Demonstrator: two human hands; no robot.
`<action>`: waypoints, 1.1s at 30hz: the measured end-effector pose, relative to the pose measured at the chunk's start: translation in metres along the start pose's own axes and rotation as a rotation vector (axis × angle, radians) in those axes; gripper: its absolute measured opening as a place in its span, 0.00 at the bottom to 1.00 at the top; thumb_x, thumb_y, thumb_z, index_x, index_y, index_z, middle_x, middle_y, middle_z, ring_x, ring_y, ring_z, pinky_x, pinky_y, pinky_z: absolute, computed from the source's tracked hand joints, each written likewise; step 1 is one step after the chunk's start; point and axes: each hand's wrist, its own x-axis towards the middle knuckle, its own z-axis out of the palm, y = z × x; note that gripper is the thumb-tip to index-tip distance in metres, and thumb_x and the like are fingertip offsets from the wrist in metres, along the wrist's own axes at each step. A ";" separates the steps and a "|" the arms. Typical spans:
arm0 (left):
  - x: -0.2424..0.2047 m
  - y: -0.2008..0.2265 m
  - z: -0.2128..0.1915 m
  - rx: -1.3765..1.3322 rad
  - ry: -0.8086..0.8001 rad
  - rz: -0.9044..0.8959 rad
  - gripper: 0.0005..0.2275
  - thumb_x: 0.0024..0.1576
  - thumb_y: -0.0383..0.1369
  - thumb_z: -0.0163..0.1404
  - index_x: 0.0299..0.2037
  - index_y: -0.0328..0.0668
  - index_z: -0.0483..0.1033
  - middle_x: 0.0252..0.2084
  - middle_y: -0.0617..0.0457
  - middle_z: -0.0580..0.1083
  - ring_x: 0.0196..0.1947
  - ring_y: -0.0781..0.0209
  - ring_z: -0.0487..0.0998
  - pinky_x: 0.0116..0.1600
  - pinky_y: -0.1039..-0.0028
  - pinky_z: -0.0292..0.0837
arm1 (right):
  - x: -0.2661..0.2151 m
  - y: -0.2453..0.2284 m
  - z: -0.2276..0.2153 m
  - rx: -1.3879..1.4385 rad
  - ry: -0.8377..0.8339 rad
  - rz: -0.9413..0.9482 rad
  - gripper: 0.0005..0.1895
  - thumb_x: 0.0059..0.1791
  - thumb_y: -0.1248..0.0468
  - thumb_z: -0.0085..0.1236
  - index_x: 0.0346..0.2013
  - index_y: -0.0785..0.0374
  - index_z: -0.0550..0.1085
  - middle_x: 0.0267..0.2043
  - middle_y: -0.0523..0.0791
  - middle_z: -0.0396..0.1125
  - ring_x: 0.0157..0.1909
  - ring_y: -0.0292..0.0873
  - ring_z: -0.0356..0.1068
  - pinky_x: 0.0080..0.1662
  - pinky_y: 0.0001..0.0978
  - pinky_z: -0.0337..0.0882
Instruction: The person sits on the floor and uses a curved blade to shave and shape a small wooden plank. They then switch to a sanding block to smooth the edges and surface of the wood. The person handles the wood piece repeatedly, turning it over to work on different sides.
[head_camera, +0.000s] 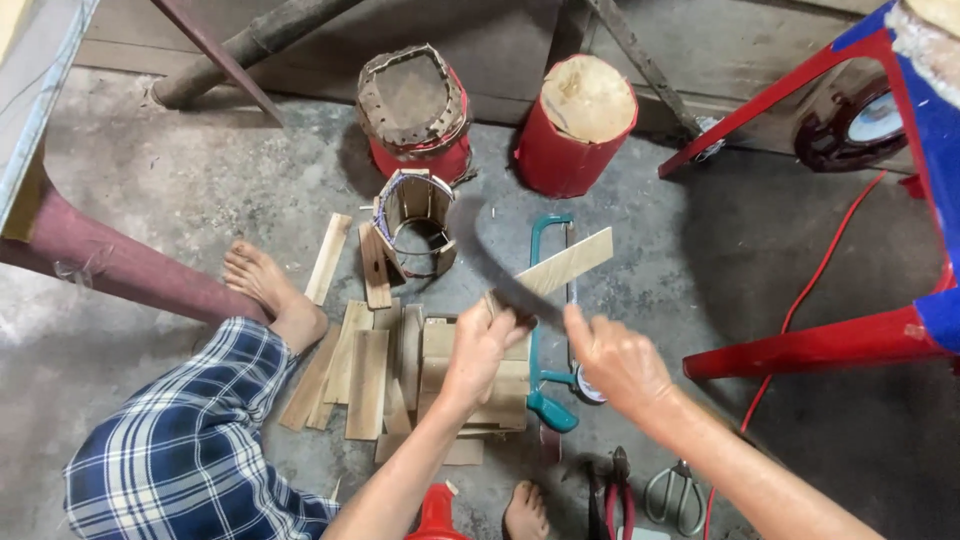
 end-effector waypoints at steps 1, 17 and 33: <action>0.003 -0.008 -0.006 0.004 0.004 -0.006 0.20 0.62 0.22 0.39 0.65 0.23 0.63 0.61 0.24 0.68 0.60 0.36 0.71 0.62 0.50 0.70 | 0.003 0.005 -0.004 0.007 -0.003 0.002 0.26 0.45 0.66 0.45 0.59 0.55 0.67 0.20 0.37 0.57 0.17 0.38 0.65 0.20 0.30 0.71; -0.009 -0.004 -0.004 -0.116 0.080 0.070 0.14 0.58 0.17 0.47 0.53 0.34 0.73 0.43 0.45 0.75 0.45 0.54 0.79 0.53 0.57 0.80 | 0.015 -0.003 -0.037 -0.003 0.140 -0.122 0.24 0.47 0.68 0.46 0.58 0.55 0.70 0.19 0.35 0.52 0.16 0.34 0.60 0.21 0.22 0.67; 0.010 -0.062 -0.036 0.161 0.259 0.242 0.14 0.62 0.17 0.40 0.53 0.31 0.77 0.46 0.38 0.79 0.48 0.52 0.80 0.54 0.55 0.79 | 0.001 -0.003 -0.041 -0.041 0.093 -0.077 0.20 0.48 0.69 0.44 0.55 0.56 0.70 0.19 0.35 0.54 0.16 0.34 0.63 0.23 0.24 0.70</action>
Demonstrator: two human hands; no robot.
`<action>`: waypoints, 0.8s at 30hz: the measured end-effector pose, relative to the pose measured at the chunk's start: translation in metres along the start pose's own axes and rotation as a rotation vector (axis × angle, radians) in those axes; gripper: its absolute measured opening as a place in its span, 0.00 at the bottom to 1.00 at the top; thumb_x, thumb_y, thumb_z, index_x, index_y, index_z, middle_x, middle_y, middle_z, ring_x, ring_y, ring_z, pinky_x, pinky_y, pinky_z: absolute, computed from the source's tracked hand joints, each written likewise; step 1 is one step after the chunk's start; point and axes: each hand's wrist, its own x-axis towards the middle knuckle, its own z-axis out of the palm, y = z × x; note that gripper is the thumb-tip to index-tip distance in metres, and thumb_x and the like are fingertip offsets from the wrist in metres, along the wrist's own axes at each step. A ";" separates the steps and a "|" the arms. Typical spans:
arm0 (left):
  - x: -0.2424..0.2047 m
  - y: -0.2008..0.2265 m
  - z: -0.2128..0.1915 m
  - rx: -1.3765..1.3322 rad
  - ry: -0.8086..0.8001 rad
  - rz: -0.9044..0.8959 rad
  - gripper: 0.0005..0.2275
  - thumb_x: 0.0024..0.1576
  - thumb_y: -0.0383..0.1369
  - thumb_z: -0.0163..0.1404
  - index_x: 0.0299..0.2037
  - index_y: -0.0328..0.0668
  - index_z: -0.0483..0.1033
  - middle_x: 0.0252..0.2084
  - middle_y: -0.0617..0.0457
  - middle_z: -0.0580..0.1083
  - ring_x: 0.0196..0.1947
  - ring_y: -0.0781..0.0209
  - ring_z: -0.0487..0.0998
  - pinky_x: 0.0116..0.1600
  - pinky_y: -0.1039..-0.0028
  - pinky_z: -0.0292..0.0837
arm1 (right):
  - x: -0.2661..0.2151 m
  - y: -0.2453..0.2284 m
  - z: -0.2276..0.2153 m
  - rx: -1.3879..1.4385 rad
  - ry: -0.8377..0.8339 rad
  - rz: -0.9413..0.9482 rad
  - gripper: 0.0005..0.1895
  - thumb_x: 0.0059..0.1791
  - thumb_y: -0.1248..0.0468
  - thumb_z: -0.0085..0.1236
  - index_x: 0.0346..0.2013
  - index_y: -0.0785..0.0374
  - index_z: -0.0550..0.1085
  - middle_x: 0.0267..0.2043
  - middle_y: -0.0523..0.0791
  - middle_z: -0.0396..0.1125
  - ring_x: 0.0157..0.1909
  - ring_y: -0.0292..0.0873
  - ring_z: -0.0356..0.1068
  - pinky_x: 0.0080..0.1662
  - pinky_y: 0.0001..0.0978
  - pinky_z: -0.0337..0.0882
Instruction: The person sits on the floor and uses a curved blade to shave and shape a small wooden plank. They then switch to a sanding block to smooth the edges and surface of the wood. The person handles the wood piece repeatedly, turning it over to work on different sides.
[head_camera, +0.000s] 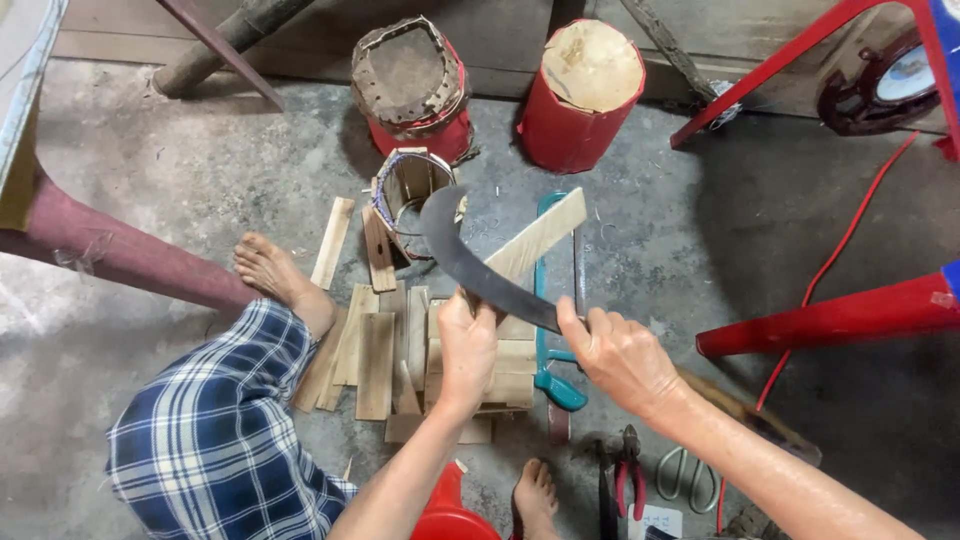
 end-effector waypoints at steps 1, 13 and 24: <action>-0.009 0.025 0.006 0.005 0.004 -0.003 0.14 0.62 0.17 0.40 0.53 0.31 0.77 0.46 0.38 0.79 0.48 0.52 0.80 0.54 0.55 0.79 | 0.003 0.004 0.004 0.007 0.000 -0.001 0.20 0.48 0.69 0.44 0.55 0.56 0.70 0.19 0.35 0.54 0.16 0.34 0.63 0.23 0.24 0.70; -0.023 0.085 0.023 -0.471 -0.091 -0.117 0.15 0.60 0.22 0.46 0.58 0.29 0.69 0.51 0.36 0.76 0.51 0.49 0.78 0.59 0.57 0.77 | -0.008 0.020 0.012 -0.018 0.006 0.057 0.21 0.46 0.67 0.50 0.54 0.54 0.71 0.19 0.35 0.56 0.17 0.34 0.64 0.22 0.25 0.69; 0.017 0.044 -0.025 -0.076 0.092 -0.145 0.20 0.57 0.20 0.41 0.60 0.41 0.63 0.39 0.50 0.73 0.36 0.68 0.76 0.42 0.81 0.81 | -0.018 0.036 0.014 0.158 -0.216 0.268 0.23 0.48 0.66 0.45 0.58 0.50 0.68 0.21 0.36 0.62 0.21 0.37 0.71 0.28 0.30 0.75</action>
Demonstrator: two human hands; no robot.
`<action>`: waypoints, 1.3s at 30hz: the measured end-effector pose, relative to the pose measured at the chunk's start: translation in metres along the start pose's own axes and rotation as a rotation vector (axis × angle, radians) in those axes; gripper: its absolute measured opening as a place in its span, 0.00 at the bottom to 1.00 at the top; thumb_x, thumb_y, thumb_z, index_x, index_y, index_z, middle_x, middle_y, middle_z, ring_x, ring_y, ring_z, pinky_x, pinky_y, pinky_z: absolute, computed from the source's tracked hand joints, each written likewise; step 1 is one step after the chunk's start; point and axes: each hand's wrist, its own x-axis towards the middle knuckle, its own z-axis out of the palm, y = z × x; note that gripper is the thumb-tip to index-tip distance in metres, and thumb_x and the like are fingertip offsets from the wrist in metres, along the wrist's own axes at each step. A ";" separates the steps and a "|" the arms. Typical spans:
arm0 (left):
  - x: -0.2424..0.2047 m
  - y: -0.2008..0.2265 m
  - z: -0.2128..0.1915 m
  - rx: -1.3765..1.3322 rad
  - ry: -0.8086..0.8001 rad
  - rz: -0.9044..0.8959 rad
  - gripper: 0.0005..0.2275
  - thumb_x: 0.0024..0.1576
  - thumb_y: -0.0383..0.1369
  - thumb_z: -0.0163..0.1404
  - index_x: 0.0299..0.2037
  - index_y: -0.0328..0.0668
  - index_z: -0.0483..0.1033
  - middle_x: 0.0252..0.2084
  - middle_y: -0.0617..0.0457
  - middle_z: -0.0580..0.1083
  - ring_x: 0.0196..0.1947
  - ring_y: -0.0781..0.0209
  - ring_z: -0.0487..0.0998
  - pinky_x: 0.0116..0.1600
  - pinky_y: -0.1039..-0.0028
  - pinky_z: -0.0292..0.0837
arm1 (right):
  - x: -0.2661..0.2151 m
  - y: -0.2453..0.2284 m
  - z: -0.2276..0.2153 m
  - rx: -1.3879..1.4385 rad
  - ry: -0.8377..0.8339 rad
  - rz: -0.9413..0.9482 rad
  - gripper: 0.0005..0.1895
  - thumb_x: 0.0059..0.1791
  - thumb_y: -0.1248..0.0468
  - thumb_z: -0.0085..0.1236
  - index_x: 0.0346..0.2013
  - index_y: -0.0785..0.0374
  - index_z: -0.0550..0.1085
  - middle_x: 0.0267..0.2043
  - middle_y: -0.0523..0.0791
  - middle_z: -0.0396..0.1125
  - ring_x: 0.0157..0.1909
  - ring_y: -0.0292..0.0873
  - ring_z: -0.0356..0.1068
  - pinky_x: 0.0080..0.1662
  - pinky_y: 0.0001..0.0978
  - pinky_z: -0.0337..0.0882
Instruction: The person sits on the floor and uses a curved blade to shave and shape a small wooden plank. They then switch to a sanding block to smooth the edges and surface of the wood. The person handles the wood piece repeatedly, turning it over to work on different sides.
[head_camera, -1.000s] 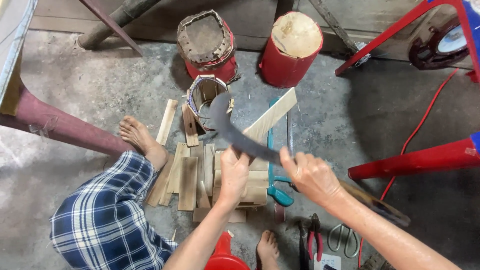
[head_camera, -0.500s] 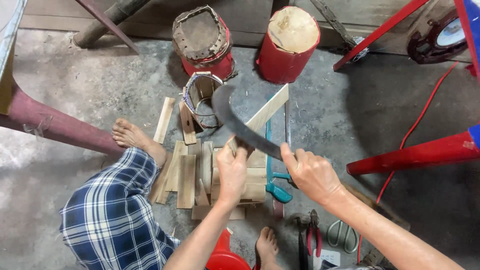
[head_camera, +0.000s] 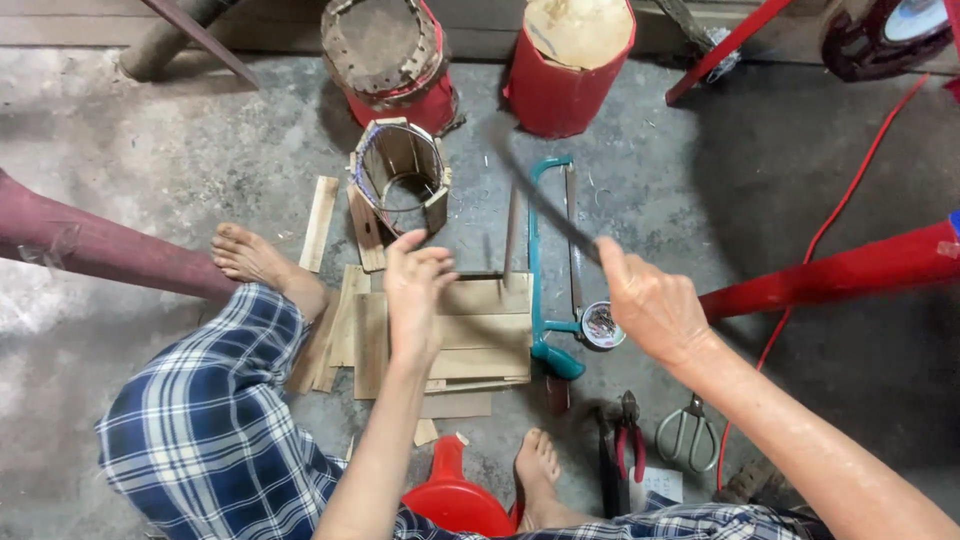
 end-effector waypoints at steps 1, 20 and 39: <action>0.006 -0.013 -0.002 0.000 -0.002 -0.004 0.20 0.57 0.20 0.41 0.60 0.41 0.63 0.39 0.50 0.73 0.36 0.68 0.76 0.42 0.81 0.81 | 0.000 0.001 -0.001 -0.001 -0.004 0.001 0.23 0.48 0.66 0.45 0.58 0.50 0.68 0.21 0.36 0.62 0.21 0.37 0.71 0.28 0.30 0.75; 0.208 -0.296 0.036 1.392 0.096 -0.112 0.29 0.50 0.43 0.61 0.54 0.35 0.62 0.53 0.30 0.66 0.53 0.31 0.70 0.44 0.40 0.76 | -0.025 0.037 0.025 0.305 -0.358 0.345 0.19 0.53 0.63 0.44 0.59 0.49 0.63 0.28 0.51 0.76 0.27 0.55 0.78 0.32 0.49 0.78; 0.076 -0.073 0.077 -0.430 -0.533 -0.737 0.27 0.63 0.59 0.37 0.52 0.40 0.66 0.33 0.51 0.67 0.25 0.64 0.66 0.27 0.83 0.61 | -0.036 0.053 0.060 0.389 -0.283 0.336 0.12 0.53 0.66 0.45 0.51 0.52 0.65 0.24 0.52 0.73 0.27 0.55 0.77 0.32 0.47 0.76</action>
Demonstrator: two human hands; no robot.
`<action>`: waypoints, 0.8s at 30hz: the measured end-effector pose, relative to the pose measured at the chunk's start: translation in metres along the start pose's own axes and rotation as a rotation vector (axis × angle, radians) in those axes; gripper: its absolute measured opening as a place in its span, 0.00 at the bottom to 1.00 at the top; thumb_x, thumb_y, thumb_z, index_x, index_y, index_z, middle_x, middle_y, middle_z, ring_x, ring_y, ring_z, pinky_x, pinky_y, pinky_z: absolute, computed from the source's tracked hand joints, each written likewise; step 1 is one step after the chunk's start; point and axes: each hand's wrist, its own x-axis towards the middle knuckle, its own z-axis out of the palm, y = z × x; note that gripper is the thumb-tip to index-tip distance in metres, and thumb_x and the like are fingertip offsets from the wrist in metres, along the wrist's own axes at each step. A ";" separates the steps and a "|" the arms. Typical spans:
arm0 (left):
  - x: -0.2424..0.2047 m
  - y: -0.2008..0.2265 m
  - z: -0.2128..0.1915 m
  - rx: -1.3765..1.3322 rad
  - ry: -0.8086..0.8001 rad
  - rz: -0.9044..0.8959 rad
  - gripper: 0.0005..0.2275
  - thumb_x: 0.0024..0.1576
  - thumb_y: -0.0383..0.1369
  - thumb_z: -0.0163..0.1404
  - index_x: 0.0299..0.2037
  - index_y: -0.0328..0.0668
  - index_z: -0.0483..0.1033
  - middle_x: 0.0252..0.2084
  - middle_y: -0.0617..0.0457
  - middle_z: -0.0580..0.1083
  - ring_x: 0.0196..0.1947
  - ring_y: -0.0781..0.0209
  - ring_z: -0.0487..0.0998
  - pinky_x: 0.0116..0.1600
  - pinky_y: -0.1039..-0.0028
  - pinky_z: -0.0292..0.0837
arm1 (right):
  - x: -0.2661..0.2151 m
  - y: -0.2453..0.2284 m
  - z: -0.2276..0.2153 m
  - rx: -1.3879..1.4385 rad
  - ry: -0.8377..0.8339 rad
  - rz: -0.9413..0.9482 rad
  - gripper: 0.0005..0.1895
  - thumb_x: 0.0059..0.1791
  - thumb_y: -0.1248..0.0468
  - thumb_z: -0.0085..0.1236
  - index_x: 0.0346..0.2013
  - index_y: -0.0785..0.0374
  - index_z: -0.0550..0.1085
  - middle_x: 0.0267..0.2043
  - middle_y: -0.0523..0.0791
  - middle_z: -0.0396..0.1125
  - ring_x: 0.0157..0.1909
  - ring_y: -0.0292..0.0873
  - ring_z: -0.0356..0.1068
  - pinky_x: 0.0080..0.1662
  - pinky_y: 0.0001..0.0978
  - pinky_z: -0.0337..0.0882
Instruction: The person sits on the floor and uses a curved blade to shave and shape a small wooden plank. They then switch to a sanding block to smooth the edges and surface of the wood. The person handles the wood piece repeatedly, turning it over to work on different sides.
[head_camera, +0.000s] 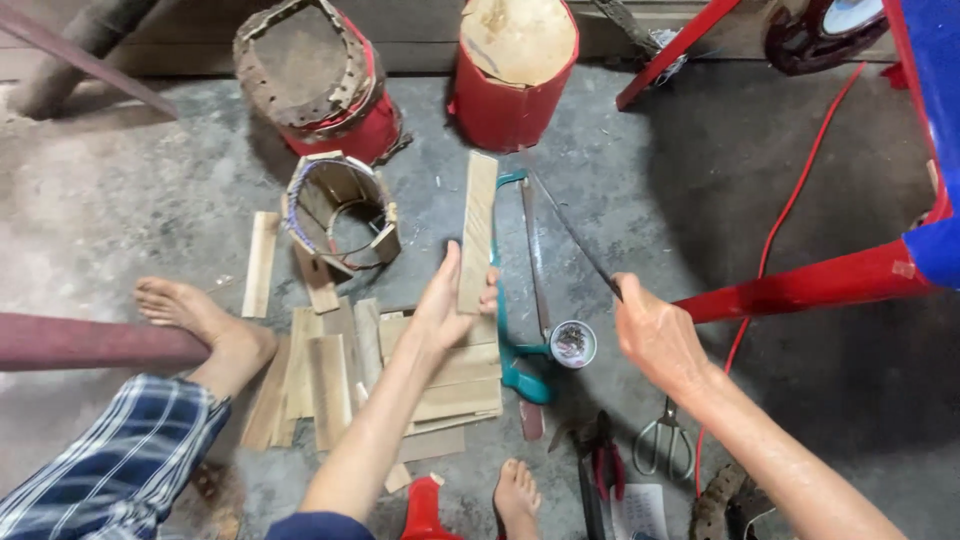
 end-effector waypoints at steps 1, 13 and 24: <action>-0.011 -0.001 0.004 0.003 0.001 0.005 0.27 0.63 0.59 0.37 0.52 0.40 0.66 0.33 0.51 0.67 0.25 0.64 0.66 0.27 0.83 0.61 | 0.001 -0.005 -0.004 0.003 0.003 -0.003 0.12 0.53 0.66 0.45 0.51 0.52 0.65 0.24 0.52 0.73 0.27 0.55 0.77 0.32 0.47 0.76; -0.070 -0.026 0.024 -0.091 -0.277 0.120 0.11 0.65 0.41 0.47 0.51 0.46 0.70 0.23 0.61 0.56 0.17 0.72 0.56 0.17 0.86 0.54 | 0.000 -0.063 -0.041 0.435 0.097 -0.073 0.08 0.57 0.62 0.47 0.43 0.44 0.74 0.19 0.47 0.70 0.26 0.55 0.74 0.34 0.40 0.74; -0.057 -0.029 -0.010 0.107 0.218 0.321 0.12 0.65 0.40 0.47 0.51 0.43 0.71 0.24 0.54 0.68 0.16 0.63 0.69 0.16 0.78 0.64 | -0.016 -0.049 0.006 -0.086 0.097 -0.270 0.03 0.47 0.61 0.51 0.29 0.49 0.68 0.15 0.42 0.66 0.22 0.48 0.73 0.28 0.40 0.73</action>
